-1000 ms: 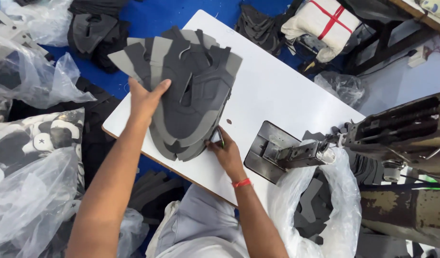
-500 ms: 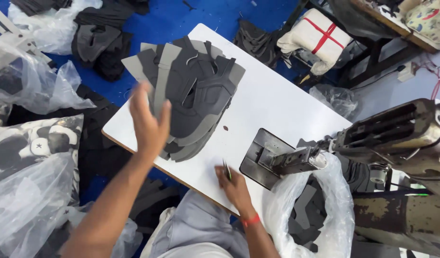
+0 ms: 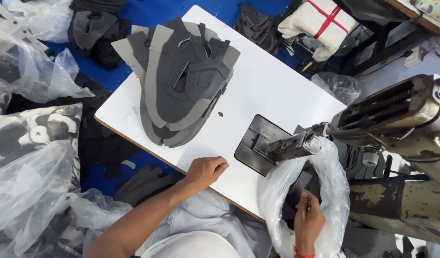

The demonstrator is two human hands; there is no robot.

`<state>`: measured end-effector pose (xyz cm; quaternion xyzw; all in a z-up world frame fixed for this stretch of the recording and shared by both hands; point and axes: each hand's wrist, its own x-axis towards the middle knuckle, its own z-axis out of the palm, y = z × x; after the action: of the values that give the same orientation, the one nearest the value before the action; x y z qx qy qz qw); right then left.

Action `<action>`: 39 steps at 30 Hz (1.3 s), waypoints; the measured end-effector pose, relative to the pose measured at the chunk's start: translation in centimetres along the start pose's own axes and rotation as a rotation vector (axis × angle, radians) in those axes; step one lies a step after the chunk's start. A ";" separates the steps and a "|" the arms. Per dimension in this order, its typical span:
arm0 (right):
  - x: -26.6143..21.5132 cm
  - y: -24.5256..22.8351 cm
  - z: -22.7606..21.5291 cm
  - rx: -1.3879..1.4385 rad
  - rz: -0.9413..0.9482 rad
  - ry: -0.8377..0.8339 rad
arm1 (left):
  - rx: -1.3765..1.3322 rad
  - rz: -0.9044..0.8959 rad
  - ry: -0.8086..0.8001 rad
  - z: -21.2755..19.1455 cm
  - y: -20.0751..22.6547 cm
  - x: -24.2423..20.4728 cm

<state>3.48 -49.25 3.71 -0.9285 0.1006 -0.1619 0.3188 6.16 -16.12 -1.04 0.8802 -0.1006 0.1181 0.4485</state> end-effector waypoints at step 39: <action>-0.6 2.1 2.0 -0.007 -0.151 0.214 | 0.201 0.057 0.056 0.3 1.6 0.6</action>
<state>3.50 -49.56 0.77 -0.9120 0.0644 -0.2834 0.2896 6.34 -17.32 0.20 0.9139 -0.1006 0.1648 0.3572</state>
